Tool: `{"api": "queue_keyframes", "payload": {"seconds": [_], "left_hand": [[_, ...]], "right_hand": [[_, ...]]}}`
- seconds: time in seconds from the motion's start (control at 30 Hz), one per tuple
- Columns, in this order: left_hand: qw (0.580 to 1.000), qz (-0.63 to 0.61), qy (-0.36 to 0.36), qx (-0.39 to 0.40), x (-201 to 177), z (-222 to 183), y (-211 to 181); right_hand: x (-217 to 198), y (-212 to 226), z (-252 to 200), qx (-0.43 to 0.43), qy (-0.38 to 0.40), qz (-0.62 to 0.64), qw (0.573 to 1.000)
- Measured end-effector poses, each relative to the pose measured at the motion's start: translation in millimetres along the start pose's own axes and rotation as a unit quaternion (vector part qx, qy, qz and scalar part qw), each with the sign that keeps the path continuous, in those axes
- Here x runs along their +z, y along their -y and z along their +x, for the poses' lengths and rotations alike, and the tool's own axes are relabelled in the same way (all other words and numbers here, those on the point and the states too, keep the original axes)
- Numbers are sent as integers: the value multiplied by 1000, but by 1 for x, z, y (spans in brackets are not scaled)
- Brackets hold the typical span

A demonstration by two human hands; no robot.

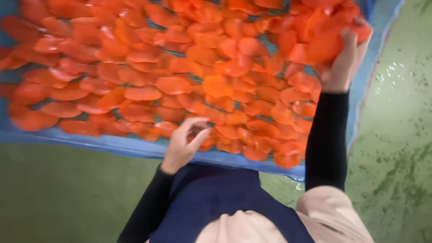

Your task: The person arranges orange slices on a blue mesh tray by hand, picking them from a pile and placing them in neat, overlapping rows until the tray is covered.

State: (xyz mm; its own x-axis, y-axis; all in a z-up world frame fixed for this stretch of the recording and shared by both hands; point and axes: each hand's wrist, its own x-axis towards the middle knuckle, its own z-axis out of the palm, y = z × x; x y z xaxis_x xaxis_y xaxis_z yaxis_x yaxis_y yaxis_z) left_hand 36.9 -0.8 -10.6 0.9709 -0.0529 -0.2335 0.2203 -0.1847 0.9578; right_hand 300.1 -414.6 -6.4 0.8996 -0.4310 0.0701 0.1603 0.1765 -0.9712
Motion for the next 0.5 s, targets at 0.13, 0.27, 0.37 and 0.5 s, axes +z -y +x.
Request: {"api": "queue_keyframes", "payload": {"seconds": [0.13,0.27,0.37,0.5], "left_hand": [[951,-303,32,-47,-19,48,16],[857,-499,10,-131,-75,80,65],[824,-516,-60,-226,-127,84,126],[840,-512,-50,-173,-194,78,139]], "right_hand": [[78,-68,-114,-6,56,-78,995],[227,-18,-253,52,316,-213,923],[285,-18,-293,12,500,-235,834],[324,-36,-311,-24,496,-339,799]]}}
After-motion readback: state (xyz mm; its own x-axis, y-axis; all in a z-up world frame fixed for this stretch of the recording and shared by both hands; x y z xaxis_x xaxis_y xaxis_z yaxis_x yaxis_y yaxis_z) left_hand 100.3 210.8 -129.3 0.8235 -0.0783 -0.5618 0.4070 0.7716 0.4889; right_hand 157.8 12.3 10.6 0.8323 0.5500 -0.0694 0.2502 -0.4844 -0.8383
